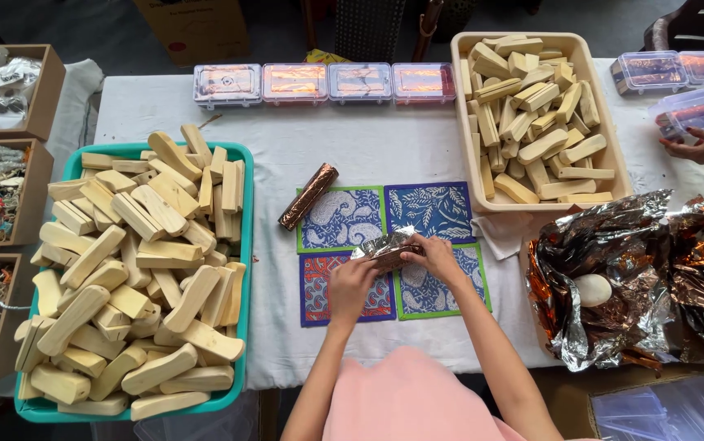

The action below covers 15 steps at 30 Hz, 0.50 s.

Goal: The person wraps wooden blocks with metallic foil, places them into small plastic containers, and wipes the containers with a white cloth. The person repeats this process for multiple blocks, arranging the finished containers in a row on the table.

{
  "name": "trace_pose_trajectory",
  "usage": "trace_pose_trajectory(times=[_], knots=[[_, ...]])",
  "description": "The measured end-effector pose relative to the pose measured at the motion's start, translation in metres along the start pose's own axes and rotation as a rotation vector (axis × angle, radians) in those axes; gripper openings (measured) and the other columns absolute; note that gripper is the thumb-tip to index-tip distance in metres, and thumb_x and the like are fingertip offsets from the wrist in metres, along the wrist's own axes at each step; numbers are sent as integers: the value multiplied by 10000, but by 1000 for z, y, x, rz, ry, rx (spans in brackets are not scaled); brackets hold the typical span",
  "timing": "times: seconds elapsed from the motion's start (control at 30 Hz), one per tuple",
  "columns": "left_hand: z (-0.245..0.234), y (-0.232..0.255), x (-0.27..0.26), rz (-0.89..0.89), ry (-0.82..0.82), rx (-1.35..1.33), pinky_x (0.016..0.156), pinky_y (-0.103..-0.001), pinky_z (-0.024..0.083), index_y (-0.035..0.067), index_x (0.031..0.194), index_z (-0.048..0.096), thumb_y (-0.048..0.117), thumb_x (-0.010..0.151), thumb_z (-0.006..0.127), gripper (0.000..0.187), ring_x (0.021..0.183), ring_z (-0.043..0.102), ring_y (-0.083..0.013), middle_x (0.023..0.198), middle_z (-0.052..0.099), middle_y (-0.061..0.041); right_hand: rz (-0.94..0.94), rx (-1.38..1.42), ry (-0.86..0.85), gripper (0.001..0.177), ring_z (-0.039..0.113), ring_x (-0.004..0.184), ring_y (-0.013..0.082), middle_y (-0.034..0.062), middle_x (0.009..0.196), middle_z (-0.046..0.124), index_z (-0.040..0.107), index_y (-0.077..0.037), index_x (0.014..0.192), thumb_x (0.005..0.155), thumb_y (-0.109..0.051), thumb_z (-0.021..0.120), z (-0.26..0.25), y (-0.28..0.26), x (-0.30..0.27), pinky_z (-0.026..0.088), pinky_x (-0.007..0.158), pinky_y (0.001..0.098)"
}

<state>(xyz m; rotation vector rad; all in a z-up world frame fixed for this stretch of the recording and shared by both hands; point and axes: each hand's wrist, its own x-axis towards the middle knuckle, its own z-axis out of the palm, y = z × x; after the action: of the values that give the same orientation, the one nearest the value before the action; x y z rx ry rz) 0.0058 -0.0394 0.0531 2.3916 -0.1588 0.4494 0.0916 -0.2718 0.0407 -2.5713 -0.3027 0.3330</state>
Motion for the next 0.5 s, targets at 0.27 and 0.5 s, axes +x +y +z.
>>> trace_pose_trajectory(times=[0.27, 0.5], knots=[[33, -12, 2, 87, -205, 109, 1084, -456, 371, 146, 1219, 673, 248, 816, 799, 435, 1046, 671, -186, 1149, 720, 3, -148, -43, 176, 382, 601, 1046, 281, 88, 1053, 694, 767, -228, 1106, 808, -466, 782, 1, 5, -10, 445, 904, 454], [19, -4, 11, 75, -259, 119, 1086, -491, 352, 130, 1211, 667, 295, 797, 844, 481, 1014, 678, -223, 1071, 707, -42, -347, 166, 291, 329, 639, 1128, 267, 44, 1131, 732, 757, -127, 1098, 790, -241, 788, 6, -7, -10, 469, 991, 403]])
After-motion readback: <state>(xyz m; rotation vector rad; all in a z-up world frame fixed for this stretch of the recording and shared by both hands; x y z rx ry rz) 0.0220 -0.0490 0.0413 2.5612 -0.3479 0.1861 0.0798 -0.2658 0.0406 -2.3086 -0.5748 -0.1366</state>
